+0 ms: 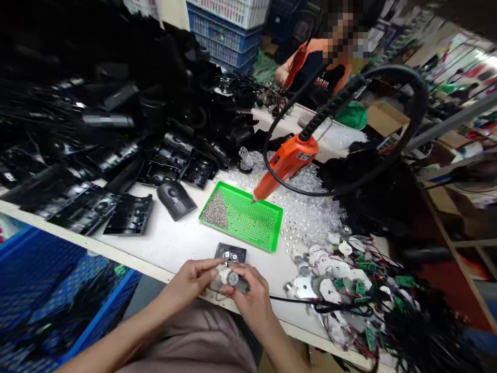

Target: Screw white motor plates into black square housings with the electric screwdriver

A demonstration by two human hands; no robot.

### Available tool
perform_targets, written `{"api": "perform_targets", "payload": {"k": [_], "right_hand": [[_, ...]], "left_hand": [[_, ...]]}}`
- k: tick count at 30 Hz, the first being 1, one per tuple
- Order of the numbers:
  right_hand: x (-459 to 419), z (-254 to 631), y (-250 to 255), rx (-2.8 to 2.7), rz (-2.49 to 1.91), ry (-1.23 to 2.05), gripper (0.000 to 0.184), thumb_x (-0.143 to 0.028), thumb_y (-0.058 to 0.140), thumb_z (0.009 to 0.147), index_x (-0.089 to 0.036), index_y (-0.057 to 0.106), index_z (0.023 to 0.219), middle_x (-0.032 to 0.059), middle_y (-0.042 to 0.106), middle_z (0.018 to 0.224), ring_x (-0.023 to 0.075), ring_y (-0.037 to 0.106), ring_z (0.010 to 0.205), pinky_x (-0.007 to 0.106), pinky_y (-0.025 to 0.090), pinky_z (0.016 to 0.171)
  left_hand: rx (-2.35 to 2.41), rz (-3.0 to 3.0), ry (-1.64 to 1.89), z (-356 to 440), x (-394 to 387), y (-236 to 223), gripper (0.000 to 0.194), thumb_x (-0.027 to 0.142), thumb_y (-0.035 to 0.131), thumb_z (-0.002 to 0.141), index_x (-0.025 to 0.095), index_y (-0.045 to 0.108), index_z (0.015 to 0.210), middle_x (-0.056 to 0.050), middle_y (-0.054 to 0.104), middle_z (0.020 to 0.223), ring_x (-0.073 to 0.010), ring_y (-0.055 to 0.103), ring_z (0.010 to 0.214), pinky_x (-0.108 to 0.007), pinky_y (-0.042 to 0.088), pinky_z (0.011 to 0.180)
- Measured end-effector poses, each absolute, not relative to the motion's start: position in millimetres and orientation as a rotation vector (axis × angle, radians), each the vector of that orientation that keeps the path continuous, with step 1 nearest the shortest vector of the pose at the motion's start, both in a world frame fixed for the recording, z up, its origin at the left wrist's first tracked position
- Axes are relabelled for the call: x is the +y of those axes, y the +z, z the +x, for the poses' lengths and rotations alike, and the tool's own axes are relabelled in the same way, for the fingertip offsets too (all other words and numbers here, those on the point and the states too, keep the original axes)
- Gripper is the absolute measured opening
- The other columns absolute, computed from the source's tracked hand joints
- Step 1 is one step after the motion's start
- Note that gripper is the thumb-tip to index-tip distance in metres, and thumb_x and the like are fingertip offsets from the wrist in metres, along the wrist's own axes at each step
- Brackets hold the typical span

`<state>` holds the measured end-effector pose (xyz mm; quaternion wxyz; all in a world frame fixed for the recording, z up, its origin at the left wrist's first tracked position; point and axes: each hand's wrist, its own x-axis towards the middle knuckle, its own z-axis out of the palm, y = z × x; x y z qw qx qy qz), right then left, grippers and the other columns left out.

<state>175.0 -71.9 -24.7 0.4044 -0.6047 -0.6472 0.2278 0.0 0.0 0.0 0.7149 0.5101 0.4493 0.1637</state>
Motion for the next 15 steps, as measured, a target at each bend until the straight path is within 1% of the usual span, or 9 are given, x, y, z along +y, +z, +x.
{"api": "perform_targets", "payload": {"k": [2, 4, 6, 9, 11, 14, 15], "right_hand": [[-73, 176, -24, -1.671, -1.501, 0.591, 0.026, -0.018, 0.069, 0.078, -0.024, 0.066, 0.103, 0.0084, 0.074, 0.109, 0.0226, 0.069, 0.103, 0.039, 0.056, 0.090], [-72, 177, -21, -1.636, -1.525, 0.706, 0.024, -0.018, 0.067, 0.078, -0.023, 0.067, 0.101, 0.0086, 0.074, 0.109, 0.0234, 0.069, 0.102, 0.040, 0.055, 0.091], [-67, 178, -15, -1.500, -1.603, 0.948, 0.020, -0.020, 0.068, 0.075, -0.022, 0.068, 0.095, 0.0073, 0.075, 0.105, 0.0225, 0.071, 0.095, 0.036, 0.057, 0.084], [-58, 181, -4, -1.255, -1.678, 1.242, 0.019, -0.023, 0.071, 0.071, -0.020, 0.068, 0.089, 0.0039, 0.076, 0.091, 0.0208, 0.071, 0.084, 0.031, 0.056, 0.076], [-54, 183, 0, -1.162, -1.685, 1.282, 0.019, -0.024, 0.073, 0.068, -0.019, 0.068, 0.085, 0.0041, 0.075, 0.092, 0.0210, 0.070, 0.084, 0.031, 0.054, 0.076], [-54, 184, -2, -1.149, -1.712, 1.207, 0.019, -0.025, 0.073, 0.066, -0.020, 0.068, 0.084, 0.0060, 0.074, 0.101, 0.0220, 0.068, 0.087, 0.033, 0.053, 0.079], [-55, 184, -4, -1.177, -1.721, 1.165, 0.019, -0.025, 0.074, 0.066, -0.020, 0.069, 0.084, 0.0060, 0.074, 0.101, 0.0224, 0.068, 0.088, 0.033, 0.053, 0.079]], "left_hand": [[1.003, 1.083, 0.343, 2, 3, -6, 0.065, 0.046, 0.055, 0.071, 0.006, 0.066, 0.121, 0.004, 0.046, 0.054, -0.0101, 0.035, 0.049, -0.024, 0.032, 0.049], [1.000, 1.041, 0.334, 3, 4, -10, 0.066, 0.047, 0.057, 0.070, 0.007, 0.066, 0.120, 0.005, 0.044, 0.051, -0.0101, 0.035, 0.048, -0.023, 0.032, 0.048], [0.982, 1.000, 0.337, 4, 4, -13, 0.065, 0.049, 0.060, 0.069, 0.007, 0.068, 0.118, 0.005, 0.046, 0.053, -0.0097, 0.036, 0.048, -0.023, 0.034, 0.047], [0.958, 0.971, 0.355, 6, 3, -13, 0.061, 0.048, 0.062, 0.069, 0.008, 0.070, 0.115, 0.003, 0.052, 0.058, -0.0094, 0.038, 0.050, -0.023, 0.038, 0.048], [0.952, 0.970, 0.364, 7, 3, -12, 0.057, 0.045, 0.062, 0.071, 0.010, 0.070, 0.115, 0.003, 0.053, 0.058, -0.0094, 0.039, 0.050, -0.022, 0.039, 0.048], [0.969, 0.960, 0.376, 11, 3, -11, 0.054, 0.041, 0.063, 0.072, 0.010, 0.069, 0.116, 0.002, 0.055, 0.057, -0.0100, 0.042, 0.051, -0.022, 0.039, 0.047], [0.977, 0.955, 0.378, 12, 3, -12, 0.055, 0.040, 0.064, 0.072, 0.009, 0.069, 0.117, 0.002, 0.057, 0.058, -0.0103, 0.043, 0.051, -0.022, 0.039, 0.047]]}}
